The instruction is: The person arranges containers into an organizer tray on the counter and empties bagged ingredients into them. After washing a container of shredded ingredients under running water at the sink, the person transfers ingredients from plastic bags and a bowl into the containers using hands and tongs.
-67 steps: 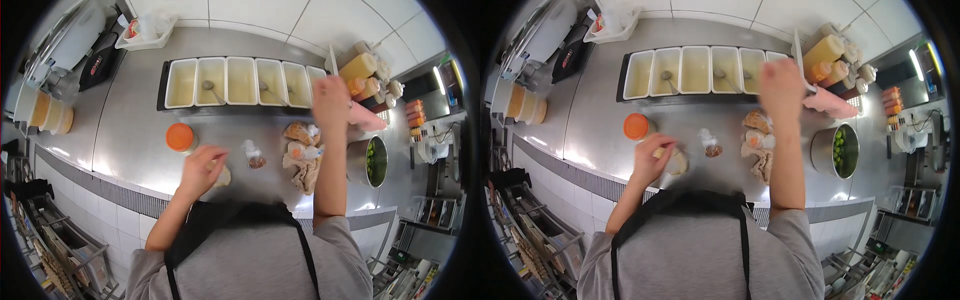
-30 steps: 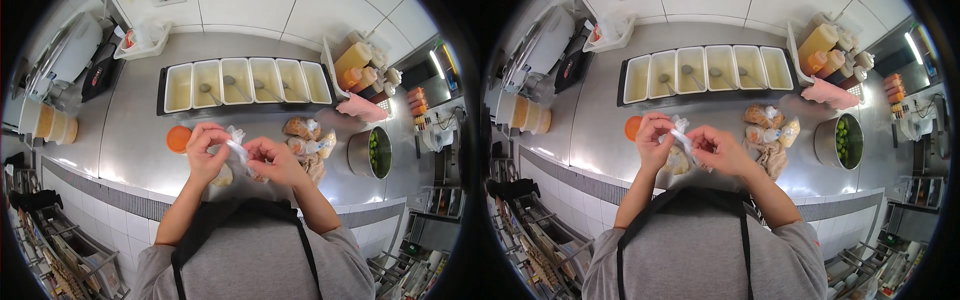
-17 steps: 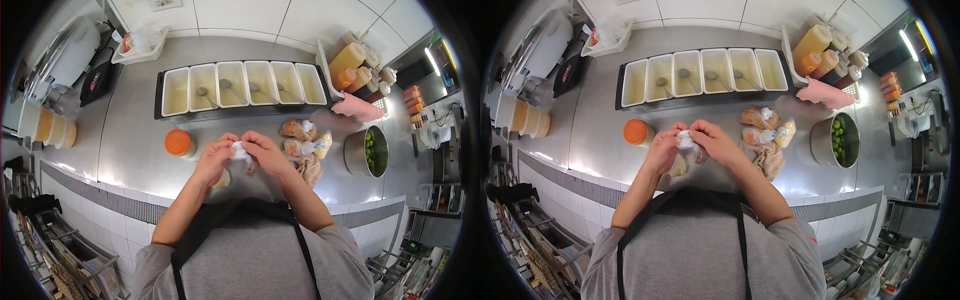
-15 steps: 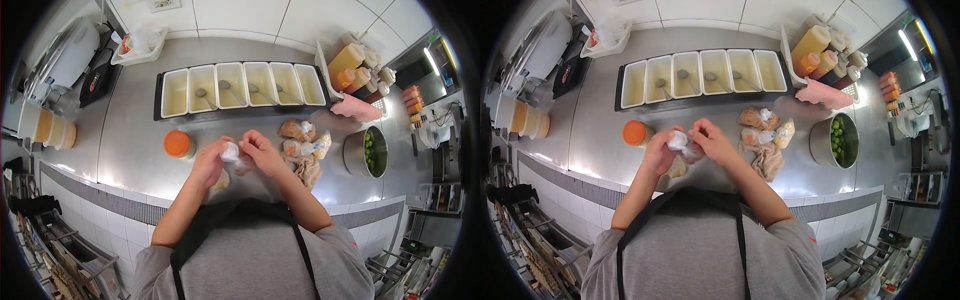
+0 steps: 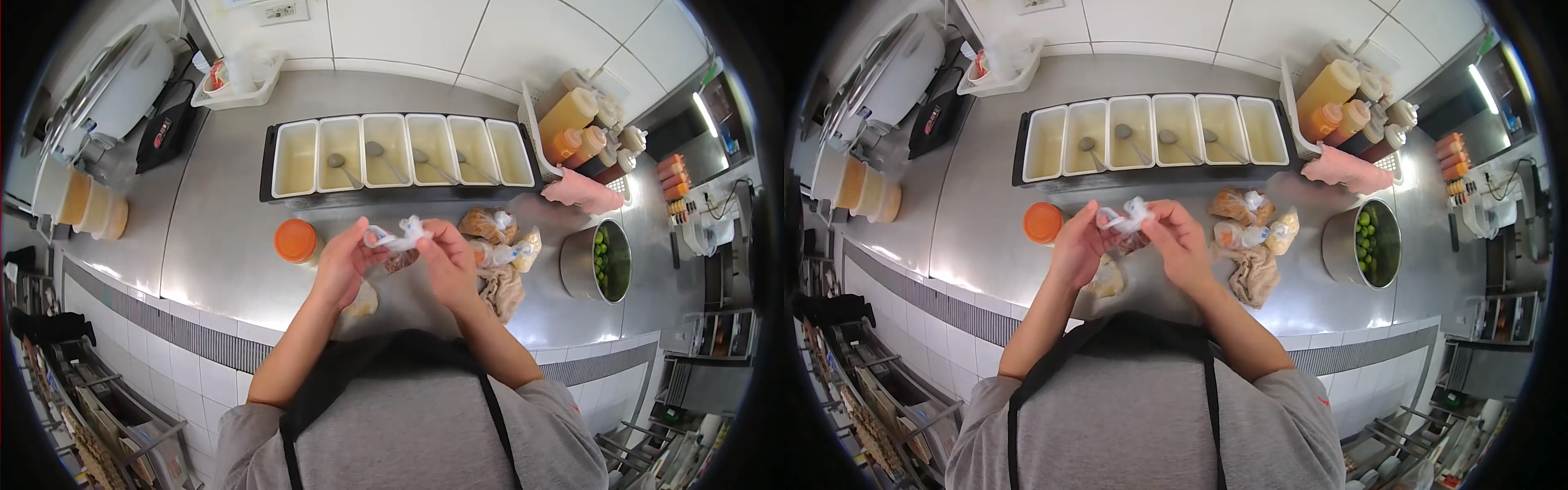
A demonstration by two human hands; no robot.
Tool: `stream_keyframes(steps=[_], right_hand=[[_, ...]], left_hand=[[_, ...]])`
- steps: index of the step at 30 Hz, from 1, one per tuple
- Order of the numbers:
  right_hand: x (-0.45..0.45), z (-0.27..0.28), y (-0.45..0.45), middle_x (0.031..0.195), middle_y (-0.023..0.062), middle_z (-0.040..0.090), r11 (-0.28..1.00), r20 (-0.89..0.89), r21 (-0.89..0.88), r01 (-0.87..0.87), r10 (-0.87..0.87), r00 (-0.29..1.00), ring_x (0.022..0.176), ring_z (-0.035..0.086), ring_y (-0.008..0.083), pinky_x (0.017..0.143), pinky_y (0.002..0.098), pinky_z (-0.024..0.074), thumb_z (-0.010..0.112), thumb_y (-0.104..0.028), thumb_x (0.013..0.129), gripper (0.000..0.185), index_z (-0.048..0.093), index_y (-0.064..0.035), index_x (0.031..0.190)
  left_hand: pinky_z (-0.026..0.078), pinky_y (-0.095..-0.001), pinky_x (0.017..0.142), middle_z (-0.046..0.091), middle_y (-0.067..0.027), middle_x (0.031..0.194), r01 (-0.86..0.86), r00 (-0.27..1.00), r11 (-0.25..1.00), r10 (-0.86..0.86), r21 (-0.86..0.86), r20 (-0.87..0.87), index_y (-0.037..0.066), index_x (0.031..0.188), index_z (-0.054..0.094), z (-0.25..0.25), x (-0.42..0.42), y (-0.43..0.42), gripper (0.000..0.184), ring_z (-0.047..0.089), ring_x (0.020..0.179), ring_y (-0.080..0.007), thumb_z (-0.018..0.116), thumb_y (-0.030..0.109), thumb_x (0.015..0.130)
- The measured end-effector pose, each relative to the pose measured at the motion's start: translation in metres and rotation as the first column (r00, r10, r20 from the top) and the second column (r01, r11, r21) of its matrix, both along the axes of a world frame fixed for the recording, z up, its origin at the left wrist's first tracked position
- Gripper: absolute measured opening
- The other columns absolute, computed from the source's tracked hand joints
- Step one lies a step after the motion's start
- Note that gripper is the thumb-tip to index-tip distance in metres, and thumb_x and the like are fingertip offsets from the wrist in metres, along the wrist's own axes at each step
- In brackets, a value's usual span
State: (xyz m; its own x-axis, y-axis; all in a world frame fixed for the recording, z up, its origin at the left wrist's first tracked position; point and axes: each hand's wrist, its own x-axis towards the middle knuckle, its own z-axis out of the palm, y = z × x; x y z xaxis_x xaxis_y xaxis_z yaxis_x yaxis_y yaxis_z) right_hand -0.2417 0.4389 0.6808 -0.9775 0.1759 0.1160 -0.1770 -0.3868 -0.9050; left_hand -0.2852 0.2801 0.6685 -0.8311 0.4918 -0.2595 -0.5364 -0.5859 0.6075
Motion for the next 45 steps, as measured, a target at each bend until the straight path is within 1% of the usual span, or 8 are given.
stream_keyframes(steps=[9,12,16,20,27,33,41,45], right_hand=[[-0.015,0.008,0.023,0.083,0.0013,0.056,0.812,-0.237,0.582,0.040,0.123,0.964,0.079,0.053,0.0144,0.074,0.0245,0.0405,0.064,-0.007,0.077,0.026,0.053,-0.0054,0.100],[-0.020,0.023,0.010,0.088,0.0025,0.058,0.877,-0.248,0.480,0.021,0.112,0.962,0.079,0.053,0.0139,0.074,0.0239,0.0410,0.065,-0.009,0.076,0.028,0.056,-0.0057,0.102],[-0.005,0.003,0.010,0.097,0.0041,0.059,0.681,0.218,0.494,-0.541,0.505,0.835,0.079,0.056,0.0138,0.071,0.0242,0.0428,0.065,-0.013,0.078,0.035,0.055,-0.0059,0.111],[0.006,-0.001,0.011,0.090,0.0048,0.061,0.867,0.290,-0.270,-0.419,0.489,0.823,0.073,0.059,0.0145,0.062,0.0257,0.0464,0.059,-0.009,0.083,0.033,0.050,-0.0043,0.114],[0.001,-0.007,0.043,0.082,0.0041,0.059,0.957,0.307,-0.243,-0.157,0.229,0.924,0.067,0.058,0.0134,0.051,0.0245,0.0449,0.059,-0.010,0.083,0.017,0.055,-0.0037,0.097],[0.003,0.024,0.074,0.079,0.0040,0.058,0.958,0.371,-0.287,-0.014,0.125,0.920,0.061,0.055,0.0122,0.049,0.0232,0.0426,0.059,-0.011,0.083,0.013,0.055,-0.0038,0.093],[-0.005,0.041,0.077,0.066,0.0007,0.052,0.985,0.268,-0.137,0.102,-0.062,0.961,0.050,0.045,0.0080,0.044,0.0210,0.0354,0.054,-0.018,0.088,0.016,0.054,-0.0029,0.089],[-0.016,0.027,0.106,0.064,-0.0005,0.052,0.977,0.177,-0.192,0.089,-0.054,0.983,0.047,0.045,0.0073,0.041,0.0195,0.0345,0.055,-0.017,0.088,0.011,0.054,-0.0054,0.089]], left_hand=[[0.047,-0.0261,0.066,0.062,-0.0105,0.085,-0.390,0.462,0.682,-0.436,-0.618,-0.772,-0.001,0.099,0.057,0.050,0.004,0.008,0.035,0.058,0.075,-0.0117,0.070,0.015,0.071],[0.047,-0.0245,0.057,0.063,-0.0079,0.076,-0.278,0.786,0.730,-0.201,-0.625,-0.584,-0.001,0.094,0.059,0.040,-0.007,0.009,0.027,0.058,0.064,-0.0090,0.068,0.014,0.074],[0.048,-0.0232,0.053,0.061,-0.0042,0.070,-0.483,0.777,0.787,0.184,-0.384,-0.601,0.000,0.091,0.059,0.049,-0.023,0.001,0.017,0.057,0.057,-0.0096,0.063,0.014,0.081],[0.051,-0.0287,0.061,0.059,-0.0035,0.072,-0.511,0.824,0.842,0.422,-0.172,-0.379,0.003,0.093,0.056,0.050,-0.035,-0.024,0.014,0.058,0.062,-0.0137,0.051,0.015,0.088],[0.047,-0.0389,0.072,0.037,0.0009,0.058,-0.066,0.944,0.911,0.189,0.408,-0.270,0.006,0.085,0.055,0.036,-0.037,-0.043,0.024,0.041,0.051,-0.0149,0.039,0.022,0.092],[0.045,-0.0285,0.062,0.046,-0.0028,0.072,-0.351,0.533,0.594,-0.509,-0.724,-0.676,0.006,0.081,0.064,0.076,-0.020,-0.007,0.007,0.048,0.064,-0.0152,0.060,0.008,0.076],[0.045,-0.0271,0.061,0.056,-0.0124,0.094,-0.797,0.086,0.381,-0.696,-0.469,-0.713,0.003,0.076,0.062,0.074,-0.059,-0.001,0.011,0.055,0.076,-0.0170,0.069,0.008,0.070],[0.043,-0.0257,0.055,0.057,-0.0072,0.071,-0.458,0.443,0.371,-0.693,-0.808,-0.569,0.003,0.070,0.057,0.105,-0.069,0.018,0.014,0.055,0.063,-0.0139,0.070,0.010,0.071]])
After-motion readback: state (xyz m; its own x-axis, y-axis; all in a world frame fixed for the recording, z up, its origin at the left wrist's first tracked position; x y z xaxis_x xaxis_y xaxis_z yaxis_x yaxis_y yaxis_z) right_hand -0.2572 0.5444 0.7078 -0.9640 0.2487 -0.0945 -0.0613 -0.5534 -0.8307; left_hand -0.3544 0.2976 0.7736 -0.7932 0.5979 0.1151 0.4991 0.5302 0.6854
